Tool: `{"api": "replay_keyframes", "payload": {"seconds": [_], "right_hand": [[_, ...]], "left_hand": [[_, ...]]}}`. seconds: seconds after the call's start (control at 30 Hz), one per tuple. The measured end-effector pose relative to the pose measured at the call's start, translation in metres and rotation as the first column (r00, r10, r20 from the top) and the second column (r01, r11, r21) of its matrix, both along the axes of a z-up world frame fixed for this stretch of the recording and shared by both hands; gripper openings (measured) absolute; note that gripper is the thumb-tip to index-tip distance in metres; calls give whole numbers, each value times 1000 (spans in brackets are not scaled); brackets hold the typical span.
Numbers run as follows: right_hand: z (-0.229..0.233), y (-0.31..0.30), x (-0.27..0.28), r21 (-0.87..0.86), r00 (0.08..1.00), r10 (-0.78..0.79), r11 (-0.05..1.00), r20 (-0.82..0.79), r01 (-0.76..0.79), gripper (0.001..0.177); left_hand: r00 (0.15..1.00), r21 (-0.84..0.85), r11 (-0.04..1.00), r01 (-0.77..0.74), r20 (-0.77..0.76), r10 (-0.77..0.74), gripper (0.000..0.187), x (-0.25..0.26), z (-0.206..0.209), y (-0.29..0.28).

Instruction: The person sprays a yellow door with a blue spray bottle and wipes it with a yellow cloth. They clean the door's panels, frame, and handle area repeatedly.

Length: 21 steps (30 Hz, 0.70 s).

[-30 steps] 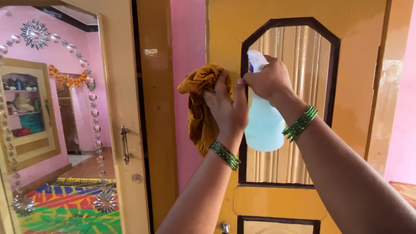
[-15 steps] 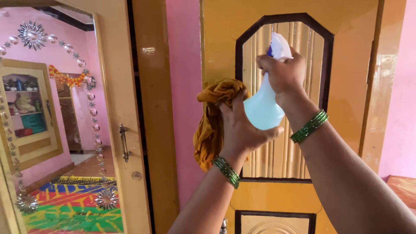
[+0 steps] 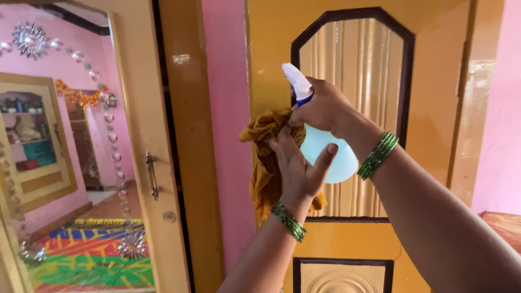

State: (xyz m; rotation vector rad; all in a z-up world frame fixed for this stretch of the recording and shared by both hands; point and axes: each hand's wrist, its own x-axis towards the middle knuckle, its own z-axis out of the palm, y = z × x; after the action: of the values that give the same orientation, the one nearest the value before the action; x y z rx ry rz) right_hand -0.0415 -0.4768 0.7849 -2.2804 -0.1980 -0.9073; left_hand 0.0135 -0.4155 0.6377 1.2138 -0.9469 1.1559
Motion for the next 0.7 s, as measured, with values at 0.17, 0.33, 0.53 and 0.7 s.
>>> {"api": "replay_keyframes", "payload": {"seconds": [0.17,0.33,0.53,0.7], "right_hand": [[-6,6,13,-45,999,-33,998,-4,33,73],[-13,6,19,66,999,41,997,29,-43,52],[-13,8,17,61,987,-154,987,46,151,42],[-12,0,13,296,994,98,949,36,-105,44]], "left_hand": [[998,-122,991,-55,-22,52,108,17,-4,9],[992,-259,964,-62,-122,31,109,34,-5,16],[986,-238,968,-76,-159,39,99,40,-12,21],[987,-220,968,-119,-129,92,81,34,-4,22]]}}
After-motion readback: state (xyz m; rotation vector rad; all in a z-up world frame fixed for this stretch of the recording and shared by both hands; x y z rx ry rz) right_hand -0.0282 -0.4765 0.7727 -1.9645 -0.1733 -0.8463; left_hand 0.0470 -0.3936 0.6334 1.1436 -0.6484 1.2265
